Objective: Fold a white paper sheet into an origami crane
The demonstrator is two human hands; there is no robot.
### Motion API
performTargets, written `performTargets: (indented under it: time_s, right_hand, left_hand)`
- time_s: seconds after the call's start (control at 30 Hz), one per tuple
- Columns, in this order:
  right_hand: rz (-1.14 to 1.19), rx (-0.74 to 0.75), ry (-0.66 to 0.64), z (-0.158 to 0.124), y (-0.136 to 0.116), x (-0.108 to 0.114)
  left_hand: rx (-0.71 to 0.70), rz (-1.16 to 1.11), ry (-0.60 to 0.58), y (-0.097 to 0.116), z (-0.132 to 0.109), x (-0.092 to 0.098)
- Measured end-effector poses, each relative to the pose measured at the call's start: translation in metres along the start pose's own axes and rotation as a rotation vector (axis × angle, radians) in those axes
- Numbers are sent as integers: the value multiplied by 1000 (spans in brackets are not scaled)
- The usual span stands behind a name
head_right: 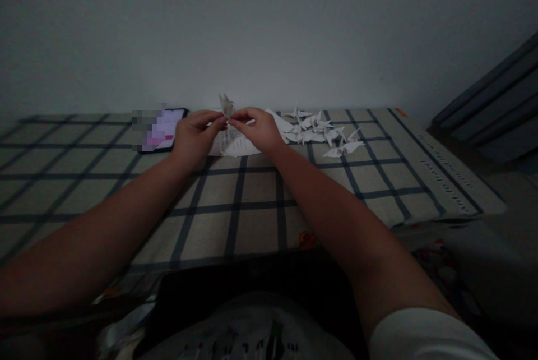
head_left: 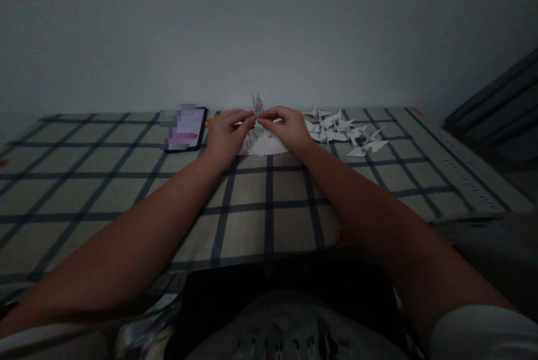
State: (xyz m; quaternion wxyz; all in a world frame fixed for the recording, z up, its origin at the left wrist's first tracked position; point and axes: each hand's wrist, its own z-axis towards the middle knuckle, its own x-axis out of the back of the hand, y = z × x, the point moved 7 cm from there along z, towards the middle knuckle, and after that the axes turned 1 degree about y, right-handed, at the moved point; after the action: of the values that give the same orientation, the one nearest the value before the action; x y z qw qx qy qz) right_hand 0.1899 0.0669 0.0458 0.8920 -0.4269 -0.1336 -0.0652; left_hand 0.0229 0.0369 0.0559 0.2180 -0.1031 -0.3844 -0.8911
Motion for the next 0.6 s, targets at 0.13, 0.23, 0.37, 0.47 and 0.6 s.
performTargets:
  time_s: [0.13,0.23,0.37,0.47,0.6]
  right_hand:
    - [1,21,-18,-1,-3,-1]
    - [-8,14,-22,-1,-3,-1]
    - [1,9,-20,-1,0,-1]
    - [12,3,-25,-1,1,-1]
    - [2,-9,-26,-1,1,-1]
  left_hand:
    - [8,28,27,8,-2,3]
    - [33,25,21,11,-2,3]
    - [51,-1,-3,4,-1,1]
    - [88,-72,28,-7,0,1]
    - [67,-41,31,-6,0,1]
